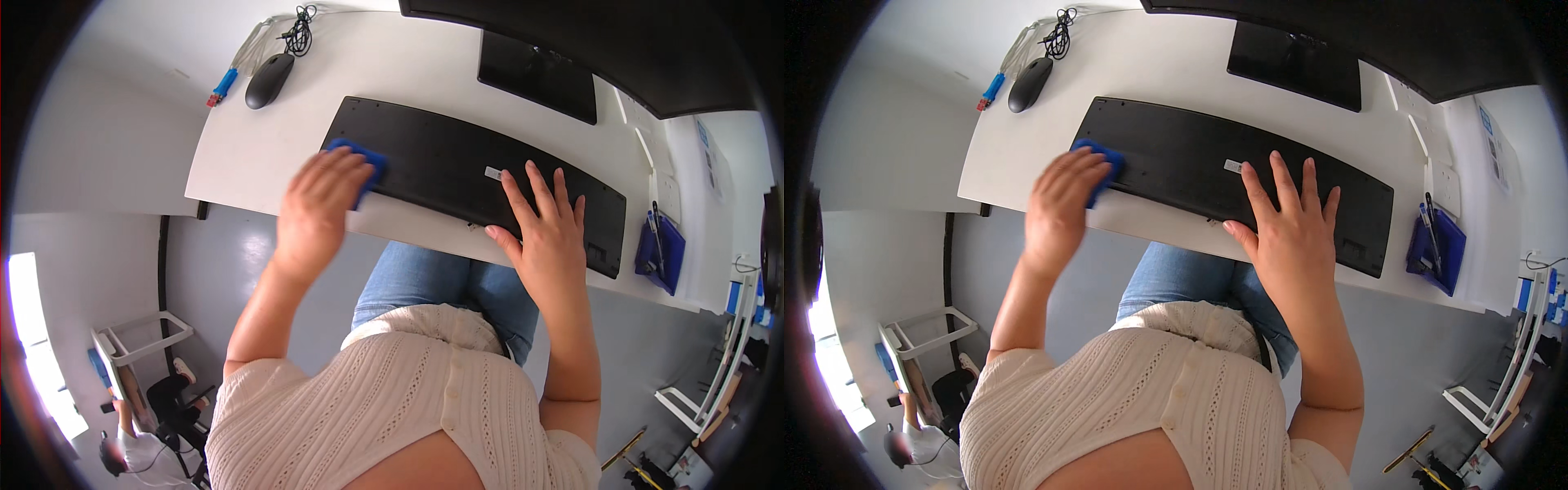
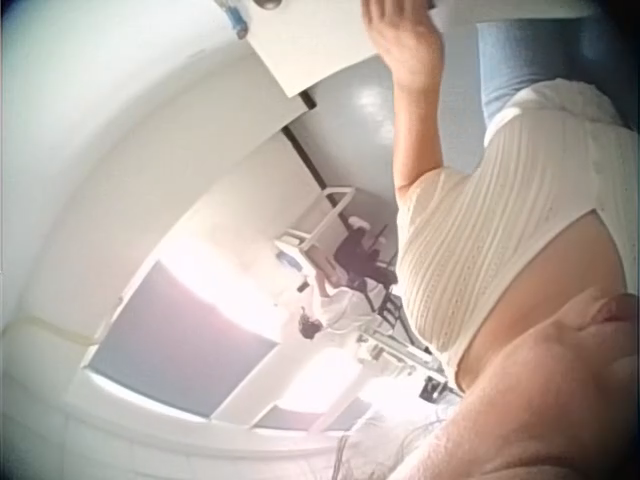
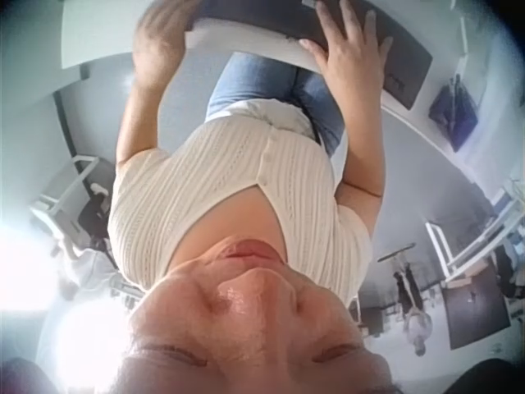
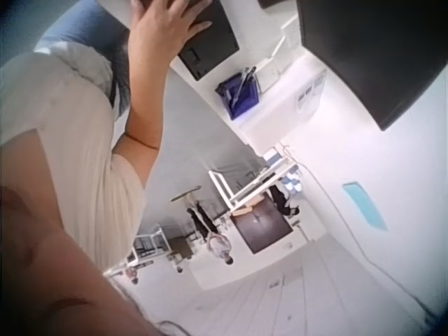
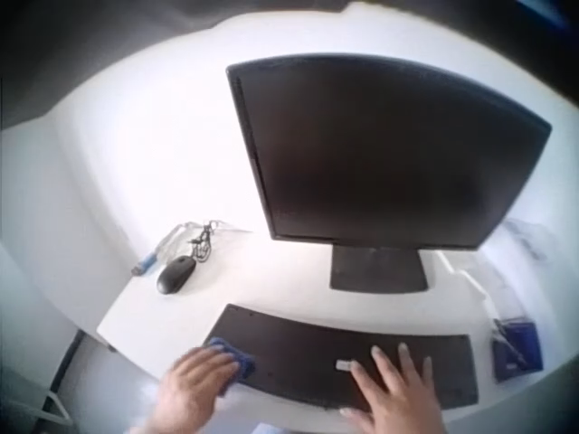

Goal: The person is cleaning a computer keyboard, mouse, and other electronic components using a blue cloth.

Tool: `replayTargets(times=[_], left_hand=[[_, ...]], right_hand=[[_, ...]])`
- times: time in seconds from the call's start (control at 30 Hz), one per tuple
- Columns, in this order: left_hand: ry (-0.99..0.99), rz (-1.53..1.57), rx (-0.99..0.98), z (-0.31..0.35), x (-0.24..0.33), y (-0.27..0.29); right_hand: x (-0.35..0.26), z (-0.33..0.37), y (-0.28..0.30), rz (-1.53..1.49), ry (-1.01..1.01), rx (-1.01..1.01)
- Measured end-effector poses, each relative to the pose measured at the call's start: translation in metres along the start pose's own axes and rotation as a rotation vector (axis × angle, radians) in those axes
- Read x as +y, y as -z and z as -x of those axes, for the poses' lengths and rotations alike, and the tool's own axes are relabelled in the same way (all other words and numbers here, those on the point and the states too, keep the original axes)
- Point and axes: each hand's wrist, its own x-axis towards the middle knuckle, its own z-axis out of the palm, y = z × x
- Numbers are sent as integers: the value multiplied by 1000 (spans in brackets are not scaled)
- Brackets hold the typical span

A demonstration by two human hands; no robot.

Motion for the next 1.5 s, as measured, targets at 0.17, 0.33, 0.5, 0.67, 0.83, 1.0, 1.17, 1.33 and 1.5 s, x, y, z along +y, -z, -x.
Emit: replayTargets(times=[0.17,0.33,0.5,0.67,0.83,1.0,1.17,1.33,1.5], left_hand=[[229,-47,-33,8,-24,13],[771,-247,9,13,-23,38],[616,512,209,2,52,44],[629,1249,20,15,70,11],[124,482,36,21,20,22],[-36,-58,-170,-3,-22,2],[-27,110,-289,-19,-33,-1],[-71,-45,-348,-29,-21,2],[-86,-102,-328,-24,-19,1]], right_hand=[[-1,1,1,-15,-25,4],[-1,1,-2,-14,-19,4],[-50,-6,37,-501,254,171],[-93,-8,12,-604,439,269],[-73,-18,5,-457,305,452],[-102,-40,-14,-506,350,546],[-86,-26,-24,-335,331,463],[-35,24,-11,-274,172,439],[16,79,12,-97,-93,307]])
